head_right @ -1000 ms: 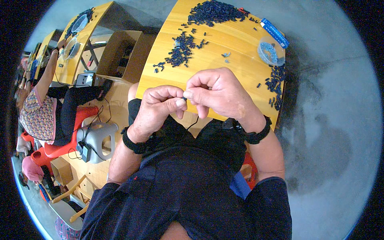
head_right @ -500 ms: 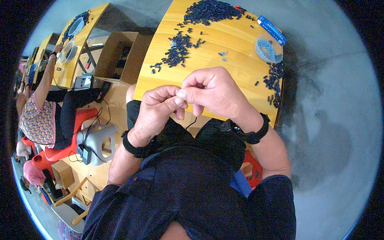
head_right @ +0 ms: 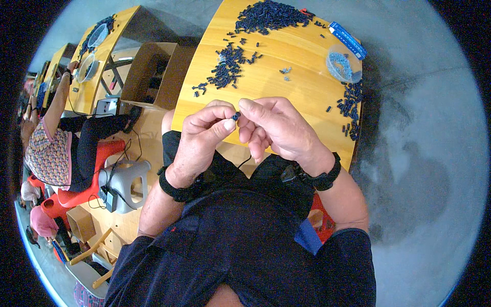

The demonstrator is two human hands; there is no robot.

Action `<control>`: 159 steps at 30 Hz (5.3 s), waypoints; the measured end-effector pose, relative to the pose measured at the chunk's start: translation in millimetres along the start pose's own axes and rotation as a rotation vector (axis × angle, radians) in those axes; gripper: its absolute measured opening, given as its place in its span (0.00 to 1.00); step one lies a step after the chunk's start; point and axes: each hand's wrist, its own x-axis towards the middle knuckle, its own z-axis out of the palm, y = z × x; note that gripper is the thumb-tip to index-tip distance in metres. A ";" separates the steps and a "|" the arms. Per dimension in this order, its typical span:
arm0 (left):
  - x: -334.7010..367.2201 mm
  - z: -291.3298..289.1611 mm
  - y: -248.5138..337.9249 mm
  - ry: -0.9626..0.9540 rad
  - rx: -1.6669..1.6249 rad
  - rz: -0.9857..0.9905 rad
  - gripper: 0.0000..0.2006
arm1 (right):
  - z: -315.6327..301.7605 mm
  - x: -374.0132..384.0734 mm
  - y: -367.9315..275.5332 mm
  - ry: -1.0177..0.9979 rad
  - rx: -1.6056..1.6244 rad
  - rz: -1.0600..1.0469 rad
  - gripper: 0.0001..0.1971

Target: Assembling small blue plastic components at a workbench.

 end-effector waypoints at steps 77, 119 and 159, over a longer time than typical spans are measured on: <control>12.7 -4.0 16.0 -0.325 0.103 -0.037 0.10 | 16.2 0.2 35.6 -0.112 0.434 0.282 0.21; 45.4 -69.1 -85.0 0.155 0.290 -0.590 0.10 | -136.3 65.8 48.6 0.708 -1.426 -0.463 0.09; 26.0 -21.1 -63.9 0.189 -0.045 -0.290 0.14 | -30.0 71.4 74.3 0.338 -0.243 -0.529 0.03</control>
